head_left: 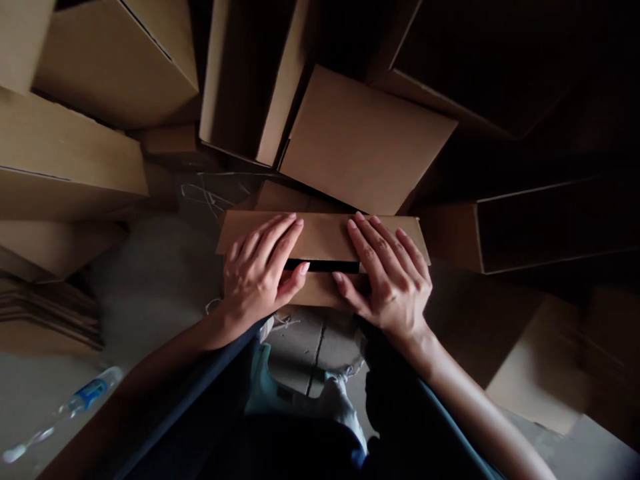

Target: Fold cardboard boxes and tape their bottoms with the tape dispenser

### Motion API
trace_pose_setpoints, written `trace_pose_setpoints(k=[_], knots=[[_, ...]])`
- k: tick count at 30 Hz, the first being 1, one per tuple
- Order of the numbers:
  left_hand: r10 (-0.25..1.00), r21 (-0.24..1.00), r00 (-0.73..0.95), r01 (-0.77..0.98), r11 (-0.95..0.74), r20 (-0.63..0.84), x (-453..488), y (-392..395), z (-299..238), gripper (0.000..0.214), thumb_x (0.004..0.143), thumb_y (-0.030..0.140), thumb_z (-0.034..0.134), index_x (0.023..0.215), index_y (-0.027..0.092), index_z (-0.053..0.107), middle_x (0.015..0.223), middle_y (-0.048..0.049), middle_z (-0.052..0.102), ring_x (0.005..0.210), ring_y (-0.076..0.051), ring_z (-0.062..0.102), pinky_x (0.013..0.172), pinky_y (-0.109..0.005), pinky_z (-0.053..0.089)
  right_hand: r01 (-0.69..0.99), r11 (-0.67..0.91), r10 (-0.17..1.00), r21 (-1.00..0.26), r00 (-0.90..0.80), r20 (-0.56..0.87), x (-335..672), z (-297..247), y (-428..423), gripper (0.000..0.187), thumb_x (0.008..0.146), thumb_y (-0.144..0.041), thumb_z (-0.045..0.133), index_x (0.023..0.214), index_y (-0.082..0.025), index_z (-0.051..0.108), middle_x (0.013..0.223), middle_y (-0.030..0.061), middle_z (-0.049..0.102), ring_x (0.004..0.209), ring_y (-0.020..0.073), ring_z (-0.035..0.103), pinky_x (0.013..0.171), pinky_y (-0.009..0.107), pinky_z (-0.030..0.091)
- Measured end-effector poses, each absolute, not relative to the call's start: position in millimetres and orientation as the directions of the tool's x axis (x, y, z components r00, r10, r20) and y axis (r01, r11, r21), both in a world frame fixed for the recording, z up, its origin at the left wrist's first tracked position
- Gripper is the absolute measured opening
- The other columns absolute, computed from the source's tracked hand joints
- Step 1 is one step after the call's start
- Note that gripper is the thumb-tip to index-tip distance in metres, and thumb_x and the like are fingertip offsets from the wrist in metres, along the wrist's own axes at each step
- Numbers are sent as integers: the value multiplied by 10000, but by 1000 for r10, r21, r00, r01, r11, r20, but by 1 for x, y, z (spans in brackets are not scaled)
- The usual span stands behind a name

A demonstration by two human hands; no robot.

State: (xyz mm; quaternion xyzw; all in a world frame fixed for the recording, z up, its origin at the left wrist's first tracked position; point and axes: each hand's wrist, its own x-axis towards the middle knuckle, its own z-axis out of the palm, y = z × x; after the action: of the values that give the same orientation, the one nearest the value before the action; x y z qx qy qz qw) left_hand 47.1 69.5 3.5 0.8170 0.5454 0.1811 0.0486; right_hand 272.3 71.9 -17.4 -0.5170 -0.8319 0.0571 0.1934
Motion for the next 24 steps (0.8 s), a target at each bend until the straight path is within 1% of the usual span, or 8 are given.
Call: trace_pose_setpoints(k=[11,16,20,24], knots=[[911,245,343,885,-395,228,47,70,5,542,1058,446,463,1535,207,561,1447,-117,670,1281,-295,651,985,-399,476,834,469,876,-290,-398,274,273,-18,72,635,1033,-509,488,1586,-197,490,1506,93,610,1384,283,590,1197,407,401],[912,245,337,887,-391,235,47,70,5,530,1062,448,451,1519,213,582,1437,-111,679,1275,-285,654,952,-401,486,835,468,877,-290,-399,267,273,-18,72,638,1029,-510,494,1588,-202,487,1505,95,610,1382,289,592,1193,414,408],[911,240,345,886,-396,227,47,70,5,530,1063,440,453,1522,206,575,1444,-111,673,1281,-283,651,947,-401,486,842,460,882,-280,-398,252,273,-18,71,639,1031,-508,484,1590,-198,483,1504,93,610,1384,284,592,1205,419,397],[911,245,342,885,-395,233,47,70,5,539,1062,453,453,1528,208,569,1447,-109,671,1281,-285,650,951,-399,484,836,471,874,-283,-399,277,273,-18,71,637,1032,-509,485,1578,-182,494,1505,96,609,1383,278,592,1213,406,386]])
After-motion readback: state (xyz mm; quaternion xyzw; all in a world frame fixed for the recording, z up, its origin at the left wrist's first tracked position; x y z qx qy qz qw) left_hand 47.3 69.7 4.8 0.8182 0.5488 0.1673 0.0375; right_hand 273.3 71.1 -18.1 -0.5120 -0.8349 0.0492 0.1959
